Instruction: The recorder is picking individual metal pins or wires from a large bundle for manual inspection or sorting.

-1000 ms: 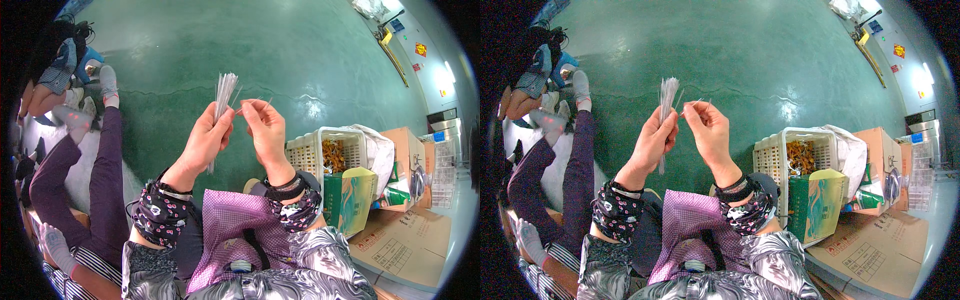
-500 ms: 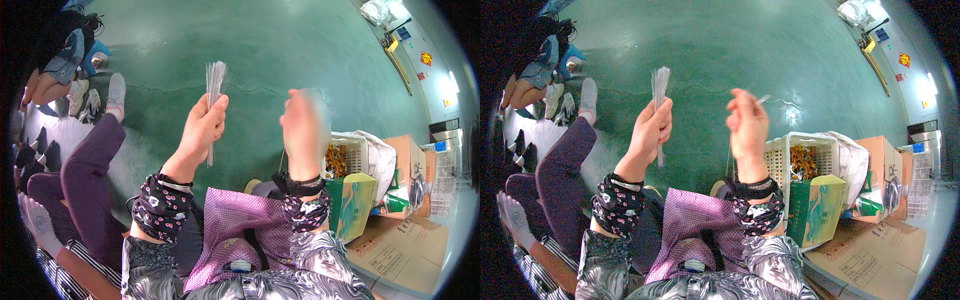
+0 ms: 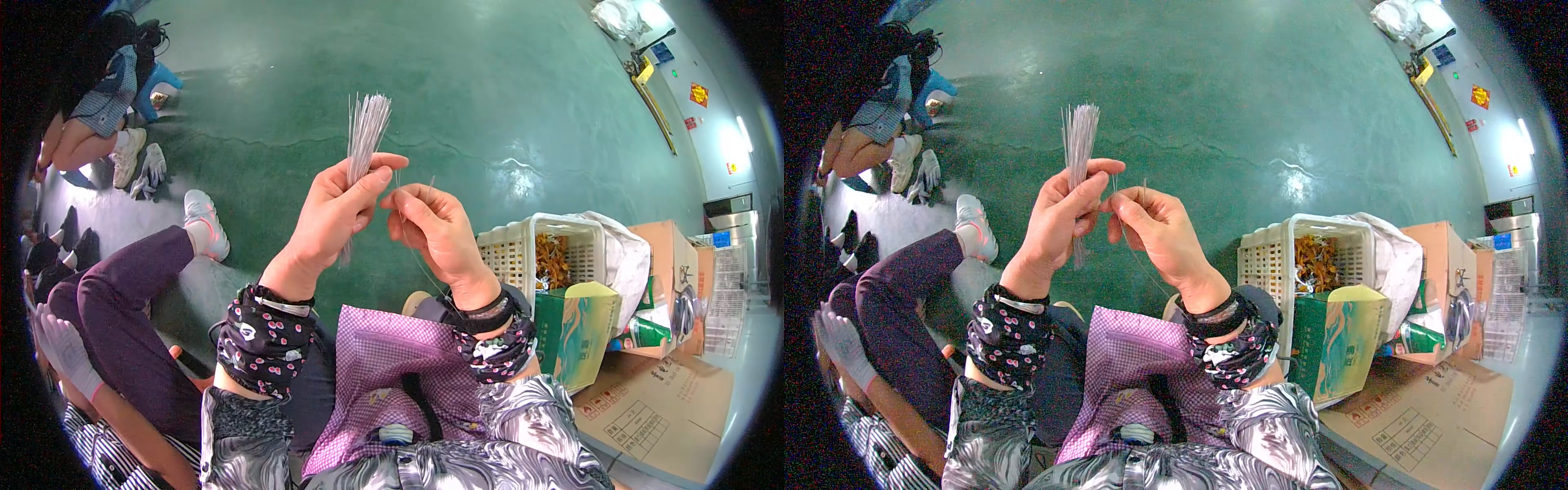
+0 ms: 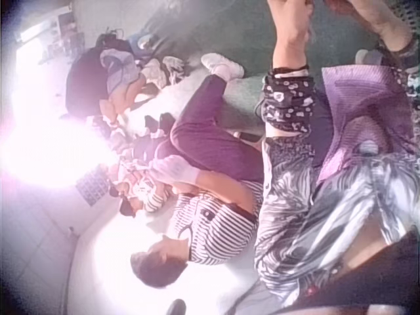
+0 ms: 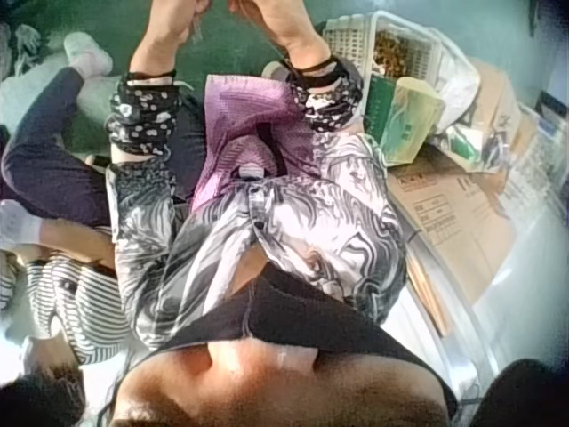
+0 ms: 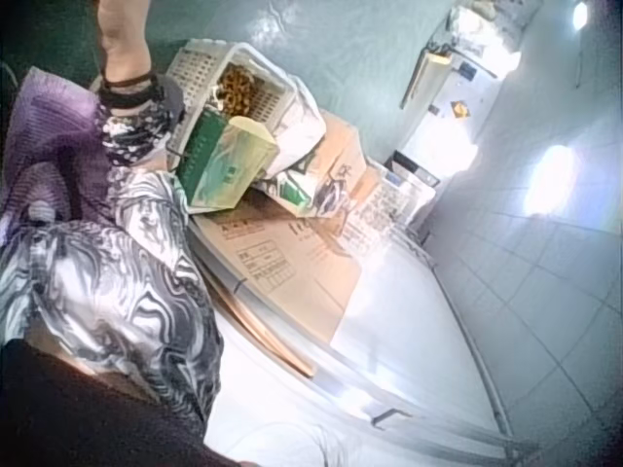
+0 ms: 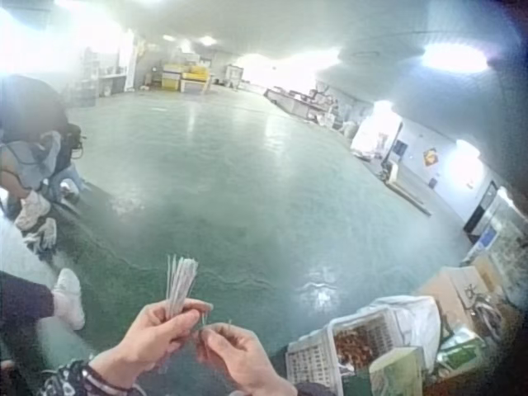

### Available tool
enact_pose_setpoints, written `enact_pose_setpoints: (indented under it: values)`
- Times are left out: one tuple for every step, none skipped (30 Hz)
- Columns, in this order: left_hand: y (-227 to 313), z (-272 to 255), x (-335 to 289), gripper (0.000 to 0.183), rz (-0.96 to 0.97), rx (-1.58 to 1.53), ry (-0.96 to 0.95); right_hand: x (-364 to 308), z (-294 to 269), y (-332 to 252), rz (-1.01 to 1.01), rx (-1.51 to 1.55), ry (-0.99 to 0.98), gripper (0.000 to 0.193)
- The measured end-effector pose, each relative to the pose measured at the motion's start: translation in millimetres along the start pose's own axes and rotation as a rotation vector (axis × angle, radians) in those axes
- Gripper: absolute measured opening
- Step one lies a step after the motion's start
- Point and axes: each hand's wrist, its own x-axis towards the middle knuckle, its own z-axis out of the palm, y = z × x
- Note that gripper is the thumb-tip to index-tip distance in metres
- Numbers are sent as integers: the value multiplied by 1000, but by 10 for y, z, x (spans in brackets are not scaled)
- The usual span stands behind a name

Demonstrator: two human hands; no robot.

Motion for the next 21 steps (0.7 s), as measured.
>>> enact_pose_setpoints:
  values:
    - [0,8,3,23,-4,7,2,-5,-6,-11,12,-14,1,21]
    - [-15,9,10,23,-5,6,0,-5,-17,-6,11,-15,4,21]
    - [-28,0,9,22,8,24,3,-1,-17,4,3,-4,5,21]
    - [-34,-5,8,22,21,43,6,2,-13,8,-5,6,6,21]
    - [-32,-5,5,22,22,45,7,1,-1,0,-7,7,5,21]
    - [-42,-4,8,22,34,59,9,-1,6,-5,-7,-4,13,21]
    - [-48,-4,10,23,46,73,12,-1,10,-5,-8,-14,22,20]
    - [-52,-5,7,23,46,73,12,2,8,5,-8,-14,22,20]
    - [-50,-1,5,23,52,68,16,4,2,11,-7,5,18,20]
    - [-48,1,2,23,59,63,20,5,-1,13,-6,25,13,20]
    - [-45,-2,4,23,59,64,20,2,-1,10,-6,25,13,20]
    - [-43,-10,10,23,37,59,10,-1,-1,9,-16,36,11,20]
    - [-45,-18,13,23,14,54,0,-6,-1,10,-25,47,8,20]
    - [-50,-25,12,23,14,53,1,-12,-2,13,-24,47,7,20]
    - [-53,-30,15,23,-27,40,-22,-17,-5,8,-37,31,12,20]
    - [-61,-32,17,22,-67,25,-45,-23,-9,7,-50,15,17,20]
    - [-73,-30,18,22,-67,23,-45,-30,-14,10,-48,13,17,20]
    - [-71,-38,13,22,-61,17,-44,-29,-5,11,-47,6,20,20]
    - [-75,-46,5,21,-55,11,-43,-29,3,16,-45,-1,22,20]
    - [-89,-47,-3,21,-55,9,-40,-30,1,39,-42,-1,19,20]
    - [-84,-30,8,19,-2,51,-32,-20,-14,51,-61,-31,15,20]
